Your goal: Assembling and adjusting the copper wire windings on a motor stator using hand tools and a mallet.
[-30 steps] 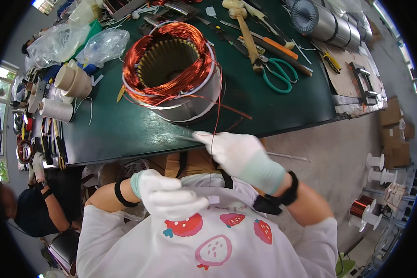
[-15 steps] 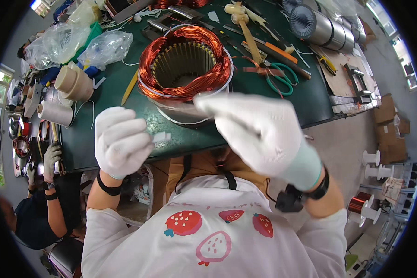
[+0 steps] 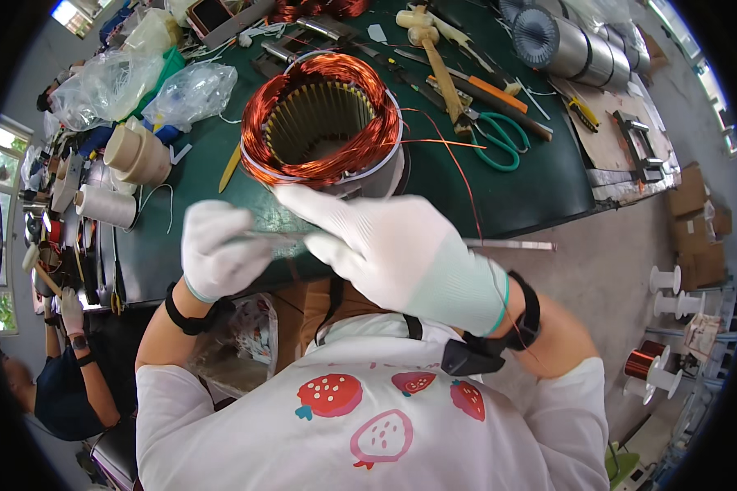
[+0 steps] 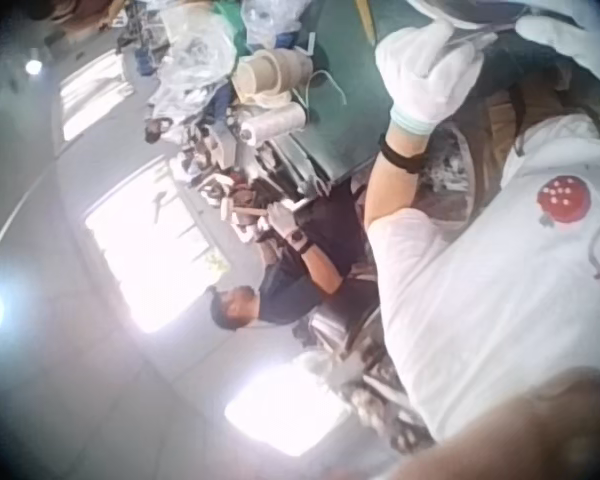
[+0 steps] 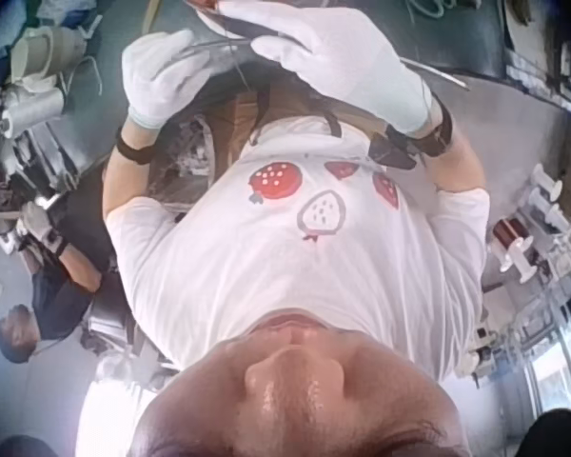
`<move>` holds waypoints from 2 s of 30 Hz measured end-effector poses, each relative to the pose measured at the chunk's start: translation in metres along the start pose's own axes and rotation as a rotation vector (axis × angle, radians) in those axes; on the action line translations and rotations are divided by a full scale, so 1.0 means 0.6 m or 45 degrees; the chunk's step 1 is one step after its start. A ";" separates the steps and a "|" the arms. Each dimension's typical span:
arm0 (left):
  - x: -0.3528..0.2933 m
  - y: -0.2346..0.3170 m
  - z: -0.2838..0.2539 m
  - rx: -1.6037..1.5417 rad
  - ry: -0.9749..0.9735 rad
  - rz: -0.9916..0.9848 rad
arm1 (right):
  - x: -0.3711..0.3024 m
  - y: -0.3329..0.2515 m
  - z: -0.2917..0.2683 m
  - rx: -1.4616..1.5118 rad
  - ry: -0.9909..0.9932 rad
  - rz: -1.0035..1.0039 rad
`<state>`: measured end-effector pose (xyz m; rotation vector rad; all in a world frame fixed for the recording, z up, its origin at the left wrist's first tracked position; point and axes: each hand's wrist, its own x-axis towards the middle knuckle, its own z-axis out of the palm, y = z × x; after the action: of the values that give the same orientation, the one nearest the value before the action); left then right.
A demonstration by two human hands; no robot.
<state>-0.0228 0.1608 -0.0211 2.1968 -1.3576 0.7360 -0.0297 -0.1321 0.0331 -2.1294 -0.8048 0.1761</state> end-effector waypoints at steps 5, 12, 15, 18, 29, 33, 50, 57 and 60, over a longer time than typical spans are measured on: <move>0.013 -0.002 -0.020 0.212 0.764 -0.306 | 0.057 -0.034 -0.052 0.417 -0.034 0.151; 0.091 -0.002 0.025 0.431 0.344 0.174 | 0.074 -0.023 -0.089 1.067 0.377 0.462; 0.098 -0.028 0.042 0.254 0.373 0.108 | 0.016 -0.015 -0.097 0.913 0.390 0.394; 0.086 -0.042 0.053 0.226 0.329 0.204 | -0.067 -0.005 -0.082 0.896 0.307 0.528; 0.128 0.028 0.095 0.456 0.357 0.025 | -0.160 -0.005 -0.091 -0.275 0.155 0.273; 0.157 0.043 0.130 0.570 0.488 -0.048 | -0.165 -0.004 -0.113 -0.411 0.124 0.381; 0.167 0.051 0.200 0.827 0.617 -0.236 | -0.119 0.010 -0.155 -0.804 -0.008 0.304; 0.215 0.059 0.164 0.851 0.469 -0.130 | -0.104 0.015 -0.144 -0.699 -0.036 0.340; 0.244 0.072 0.066 0.251 -0.160 -0.346 | -0.106 0.023 -0.142 -0.648 -0.044 0.339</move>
<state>0.0008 0.0208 0.0480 2.5561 -1.0483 0.6626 -0.0397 -0.2328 0.0684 -2.7212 -0.6260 0.1587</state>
